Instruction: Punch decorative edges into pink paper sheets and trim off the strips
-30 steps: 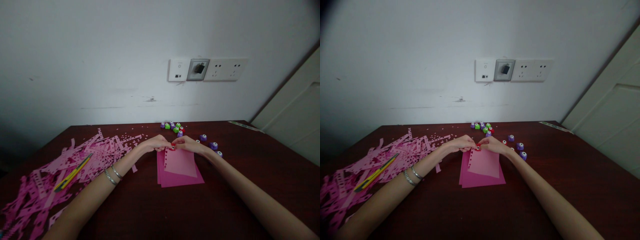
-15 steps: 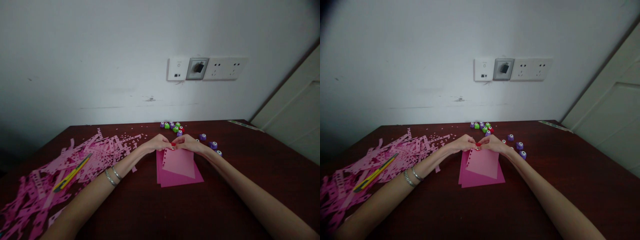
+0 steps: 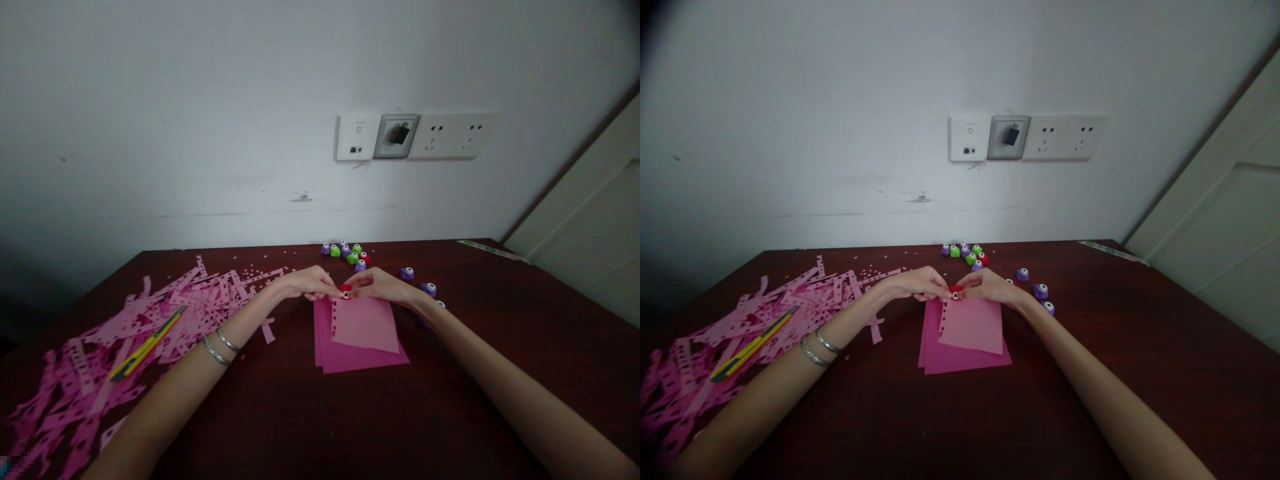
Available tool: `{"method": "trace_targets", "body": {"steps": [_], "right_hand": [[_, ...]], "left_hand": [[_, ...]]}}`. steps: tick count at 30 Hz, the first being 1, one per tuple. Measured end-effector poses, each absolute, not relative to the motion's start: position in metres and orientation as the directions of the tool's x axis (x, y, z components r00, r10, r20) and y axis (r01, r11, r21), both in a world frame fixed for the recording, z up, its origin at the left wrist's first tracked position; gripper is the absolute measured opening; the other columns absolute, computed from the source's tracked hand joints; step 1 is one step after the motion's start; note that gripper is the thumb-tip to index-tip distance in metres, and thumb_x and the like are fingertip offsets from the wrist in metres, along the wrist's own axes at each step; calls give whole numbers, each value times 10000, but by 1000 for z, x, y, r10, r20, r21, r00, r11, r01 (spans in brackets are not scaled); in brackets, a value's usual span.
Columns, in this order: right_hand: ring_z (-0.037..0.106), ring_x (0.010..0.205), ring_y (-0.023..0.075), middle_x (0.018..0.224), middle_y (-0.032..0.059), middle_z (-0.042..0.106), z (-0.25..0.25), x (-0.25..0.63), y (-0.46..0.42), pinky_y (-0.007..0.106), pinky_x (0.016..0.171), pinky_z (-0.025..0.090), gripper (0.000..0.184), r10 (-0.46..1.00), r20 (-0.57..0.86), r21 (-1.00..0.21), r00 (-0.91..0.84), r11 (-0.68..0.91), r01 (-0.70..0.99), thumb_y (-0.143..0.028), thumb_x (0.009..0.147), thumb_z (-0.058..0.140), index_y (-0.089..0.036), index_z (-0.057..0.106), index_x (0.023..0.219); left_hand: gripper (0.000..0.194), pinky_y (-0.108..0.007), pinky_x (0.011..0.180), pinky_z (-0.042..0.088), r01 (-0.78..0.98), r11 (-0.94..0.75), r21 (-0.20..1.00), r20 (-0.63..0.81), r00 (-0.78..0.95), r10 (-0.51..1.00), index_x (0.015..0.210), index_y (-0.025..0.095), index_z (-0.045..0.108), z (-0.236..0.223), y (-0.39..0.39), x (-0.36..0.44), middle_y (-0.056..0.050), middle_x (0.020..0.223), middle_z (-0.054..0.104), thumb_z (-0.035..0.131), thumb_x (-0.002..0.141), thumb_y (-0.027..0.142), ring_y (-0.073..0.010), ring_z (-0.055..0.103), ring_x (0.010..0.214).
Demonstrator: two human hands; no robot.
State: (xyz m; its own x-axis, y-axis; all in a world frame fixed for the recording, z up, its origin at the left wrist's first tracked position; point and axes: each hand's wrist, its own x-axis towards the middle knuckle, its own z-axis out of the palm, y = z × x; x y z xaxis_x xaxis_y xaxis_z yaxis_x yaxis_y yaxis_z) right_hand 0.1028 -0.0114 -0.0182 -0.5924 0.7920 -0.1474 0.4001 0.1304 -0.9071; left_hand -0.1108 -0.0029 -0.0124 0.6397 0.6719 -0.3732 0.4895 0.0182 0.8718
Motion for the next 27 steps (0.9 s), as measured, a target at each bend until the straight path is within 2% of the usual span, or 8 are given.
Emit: {"method": "trace_targets", "body": {"steps": [3, 12, 17, 27], "right_hand": [[595, 784, 184, 870, 53, 688, -20, 105, -10, 332, 731, 454, 286, 815, -149, -907, -561, 114, 406, -332, 677, 659, -162, 702, 904], [594, 757, 150, 899, 44, 682, -15, 98, -16, 313, 725, 456, 296, 773, -154, -927, -616, 103, 362, -338, 736, 618, -165, 667, 972], [596, 729, 157, 837, 41, 681, -20, 100, -12, 316, 673, 463, 320, 768, -165, -922, -619, 102, 373, -366, 686, 669, -164, 651, 934], [617, 786, 176, 831, 55, 685, -25, 102, -8, 353, 767, 450, 293, 772, -156, -953, -616, 45, 298, -289, 638, 700, -144, 642, 885]], "left_hand": [[313, -238, 424, 129, 505, 12, 863, -387, 646, 658, 704, 130, 652, -13, 0, -115, 25, 541, 470, 715, 608, 421, -45, 279, 439], [246, -247, 435, 103, 469, 81, 880, -401, 638, 658, 649, 138, 614, -18, 0, -110, 59, 465, 359, 707, 631, 365, -50, 233, 429], [242, -250, 440, 108, 469, 81, 879, -403, 643, 651, 638, 142, 615, -18, 1, -111, 58, 462, 356, 718, 617, 360, -52, 238, 434], [204, -249, 432, 102, 456, 65, 888, -376, 637, 673, 615, 132, 621, -21, 1, -111, 65, 431, 348, 715, 619, 313, -43, 232, 415]]}}
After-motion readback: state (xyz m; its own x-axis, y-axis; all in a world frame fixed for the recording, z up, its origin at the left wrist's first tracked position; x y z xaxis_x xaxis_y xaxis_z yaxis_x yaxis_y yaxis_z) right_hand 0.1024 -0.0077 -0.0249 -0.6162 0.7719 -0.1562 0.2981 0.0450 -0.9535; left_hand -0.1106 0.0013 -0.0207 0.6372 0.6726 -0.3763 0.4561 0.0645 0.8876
